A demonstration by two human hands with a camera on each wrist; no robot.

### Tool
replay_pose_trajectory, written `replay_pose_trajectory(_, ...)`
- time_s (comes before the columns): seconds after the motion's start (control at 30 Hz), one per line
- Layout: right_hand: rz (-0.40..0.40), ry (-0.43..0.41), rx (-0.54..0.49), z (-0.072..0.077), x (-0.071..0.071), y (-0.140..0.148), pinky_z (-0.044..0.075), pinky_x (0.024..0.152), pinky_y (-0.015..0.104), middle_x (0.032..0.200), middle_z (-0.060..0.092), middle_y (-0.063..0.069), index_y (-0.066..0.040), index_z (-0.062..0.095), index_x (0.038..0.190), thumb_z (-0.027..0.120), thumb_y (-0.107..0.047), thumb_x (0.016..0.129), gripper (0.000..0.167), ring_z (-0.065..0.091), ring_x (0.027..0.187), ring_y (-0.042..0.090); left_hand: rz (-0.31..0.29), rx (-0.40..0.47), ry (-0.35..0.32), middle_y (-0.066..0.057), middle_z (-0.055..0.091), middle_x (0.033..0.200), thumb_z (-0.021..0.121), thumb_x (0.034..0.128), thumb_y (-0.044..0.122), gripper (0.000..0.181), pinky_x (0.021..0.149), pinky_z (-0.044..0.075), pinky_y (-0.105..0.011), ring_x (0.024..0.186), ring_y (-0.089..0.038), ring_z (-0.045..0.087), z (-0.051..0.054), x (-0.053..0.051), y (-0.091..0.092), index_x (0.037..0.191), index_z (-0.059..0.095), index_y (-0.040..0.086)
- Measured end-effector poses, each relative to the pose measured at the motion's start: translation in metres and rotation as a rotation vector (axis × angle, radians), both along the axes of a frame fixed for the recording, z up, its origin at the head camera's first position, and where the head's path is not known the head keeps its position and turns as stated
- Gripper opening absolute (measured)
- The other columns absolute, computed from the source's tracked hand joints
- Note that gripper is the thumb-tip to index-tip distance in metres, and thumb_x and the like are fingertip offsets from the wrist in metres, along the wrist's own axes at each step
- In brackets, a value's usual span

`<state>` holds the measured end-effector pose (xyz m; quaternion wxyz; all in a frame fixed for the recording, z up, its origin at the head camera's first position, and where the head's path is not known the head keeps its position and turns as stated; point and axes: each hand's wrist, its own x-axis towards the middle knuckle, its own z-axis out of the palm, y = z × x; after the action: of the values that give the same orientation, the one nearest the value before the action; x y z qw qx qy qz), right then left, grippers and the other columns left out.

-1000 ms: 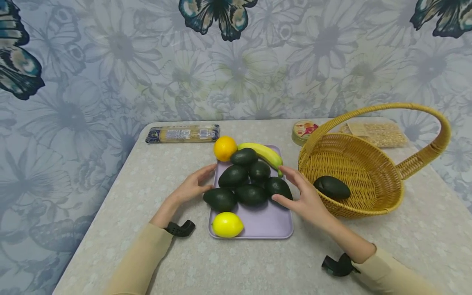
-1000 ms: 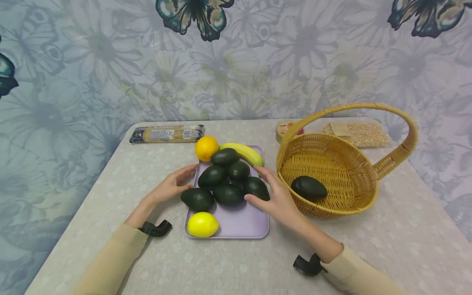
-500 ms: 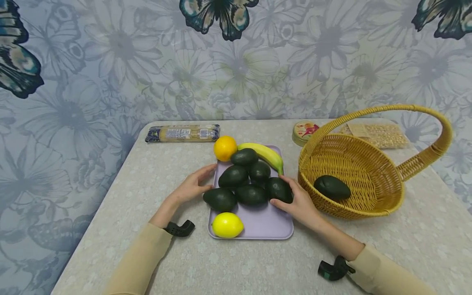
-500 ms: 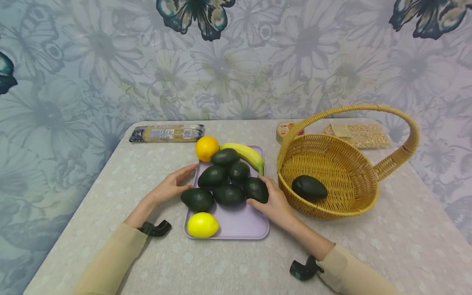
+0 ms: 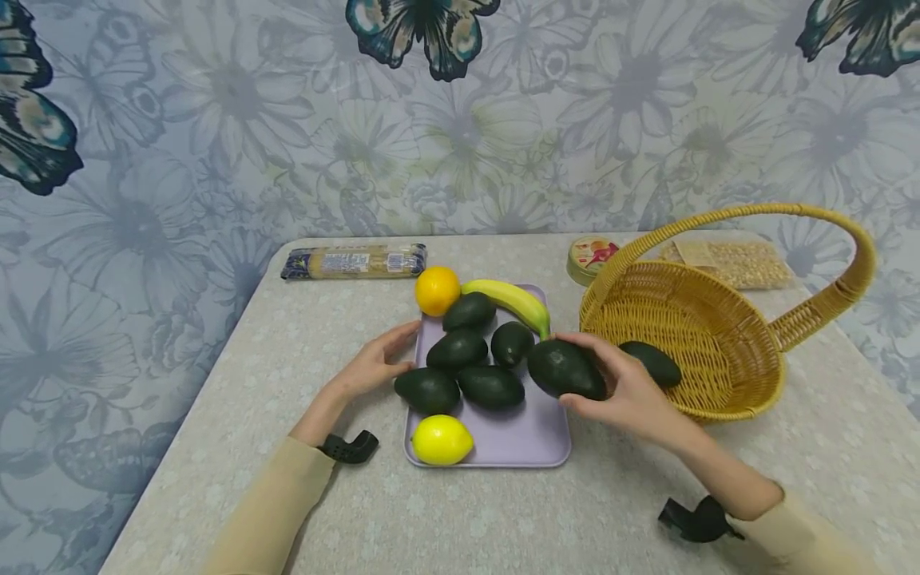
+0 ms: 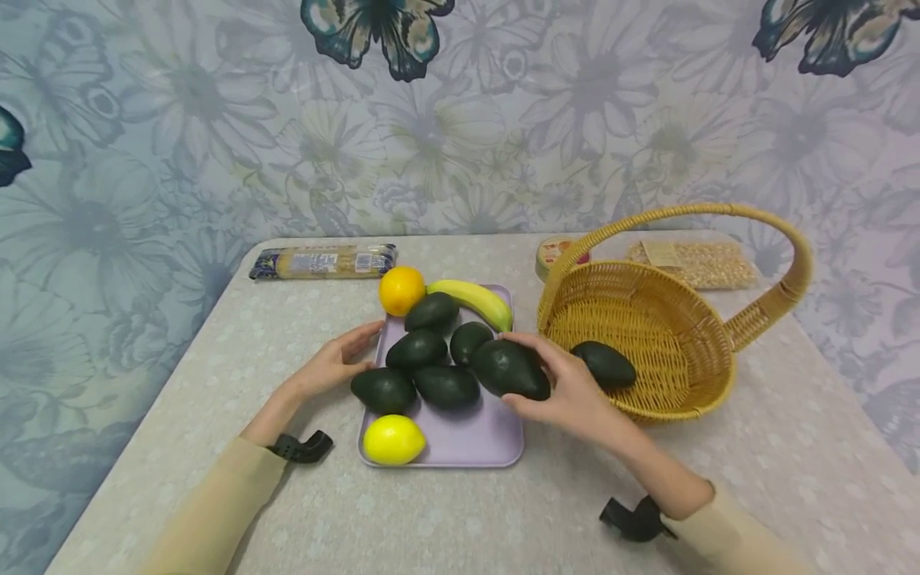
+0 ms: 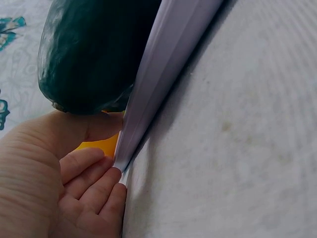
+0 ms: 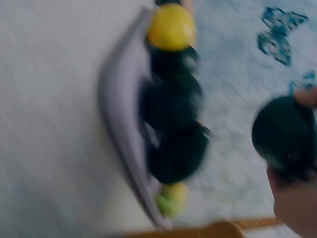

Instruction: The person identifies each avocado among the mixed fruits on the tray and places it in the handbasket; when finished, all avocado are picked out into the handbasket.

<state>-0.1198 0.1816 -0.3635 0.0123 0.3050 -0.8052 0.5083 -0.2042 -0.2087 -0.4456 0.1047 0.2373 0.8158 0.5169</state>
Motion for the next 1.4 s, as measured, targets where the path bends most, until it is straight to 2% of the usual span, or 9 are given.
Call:
replay_pose_trajectory(0.1,0.160,-0.021,-0.047,0.023,-0.008,0.029,0.043,0.096,0.021,0.139,0.046,0.011,-0.003,0.042,0.139,0.072,0.009,0.077,0.070,0.047,0.122,0.017,0.000,0.002,0.001,-0.019,0.028,0.150,0.062,0.0868,-0.004,0.066,0.112,0.021,-0.047,0.136,-0.034,0.026,0.001,0.000,0.000,0.145,0.030,-0.003)
replay_pose_trajectory(0.2,0.192,-0.042,-0.031,0.035,-0.021,0.060,0.045,0.093,0.019,0.139,0.045,0.011,0.001,0.040,0.139,0.069,0.015,0.076,0.071,0.048,0.120,0.016,-0.001,0.008,0.000,-0.020,0.028,0.150,0.062,0.0868,-0.004,0.066,0.112,0.020,-0.048,0.136,-0.036,0.026,0.003,0.001,-0.001,0.145,0.031,-0.003)
replay_pose_trajectory(0.3,0.088,-0.066,0.038,0.034,-0.038,0.089,0.048,0.087,0.018,0.137,0.046,0.005,-0.002,0.041,0.140,0.068,0.011,0.079,0.068,0.052,0.114,0.013,0.001,0.002,0.001,-0.020,0.028,0.149,0.062,0.0868,-0.004,0.066,0.112,0.020,-0.050,0.136,-0.037,0.026,0.002,0.001,-0.002,0.145,0.030,-0.003)
replay_pose_trajectory(0.43,-0.081,-0.167,0.145,0.020,-0.057,0.124,0.050,0.081,0.018,0.132,0.048,-0.002,-0.010,0.041,0.142,0.067,-0.001,0.086,0.063,0.055,0.106,0.008,0.007,-0.008,-0.005,-0.018,0.029,0.150,0.062,0.0870,-0.003,0.066,0.112,0.021,-0.047,0.136,-0.035,0.027,0.003,0.001,-0.002,0.145,0.031,-0.002)
replay_pose_trajectory(0.57,-0.142,-0.215,0.259,0.003,-0.065,0.146,0.049,0.077,0.021,0.128,0.049,0.004,-0.010,0.040,0.143,0.067,-0.012,0.088,0.062,0.054,0.102,0.004,0.005,0.001,-0.015,-0.017,0.028,0.150,0.062,0.0871,-0.004,0.066,0.113,0.020,-0.046,0.137,-0.034,0.026,0.002,0.001,-0.002,0.145,0.031,-0.001)
replay_pose_trajectory(0.7,-0.135,-0.215,0.328,-0.008,-0.070,0.153,0.048,0.077,0.023,0.129,0.050,0.012,-0.008,0.041,0.142,0.069,-0.017,0.087,0.062,0.052,0.102,0.004,0.007,0.004,-0.015,-0.019,0.027,0.150,0.062,0.0867,-0.004,0.067,0.112,0.020,-0.050,0.136,-0.037,0.026,0.001,0.001,-0.002,0.145,0.030,-0.002)
replay_pose_trajectory(0.87,-0.110,-0.251,0.392,-0.014,-0.073,0.155,0.048,0.082,0.033,0.131,0.049,0.016,-0.007,0.041,0.141,0.070,-0.020,0.087,0.063,0.050,0.109,0.017,0.017,-0.009,-0.014,-0.017,0.028,0.150,0.063,0.0865,-0.003,0.067,0.112,0.021,-0.048,0.136,-0.036,0.027,0.002,0.000,-0.001,0.145,0.031,0.000)
replay_pose_trajectory(1.3,-0.051,-0.275,0.479,-0.018,-0.076,0.153,0.047,0.080,0.043,0.132,0.046,0.020,-0.007,0.038,0.142,0.071,-0.024,0.085,0.067,0.048,0.110,0.034,0.017,-0.021,-0.007,-0.016,0.029,0.150,0.063,0.0874,-0.001,0.066,0.112,0.022,-0.045,0.137,-0.033,0.027,0.000,0.000,0.000,0.145,0.032,0.000)
replay_pose_trajectory(1.4,-0.036,-0.258,0.489,-0.015,-0.076,0.153,0.046,0.086,0.040,0.137,0.044,0.020,-0.006,0.038,0.142,0.071,-0.025,0.085,0.069,0.045,0.117,0.038,0.021,-0.023,-0.009,-0.016,0.030,0.150,0.063,0.0873,-0.001,0.066,0.112,0.022,-0.045,0.137,-0.033,0.027,0.001,0.000,0.000,0.145,0.032,0.000)
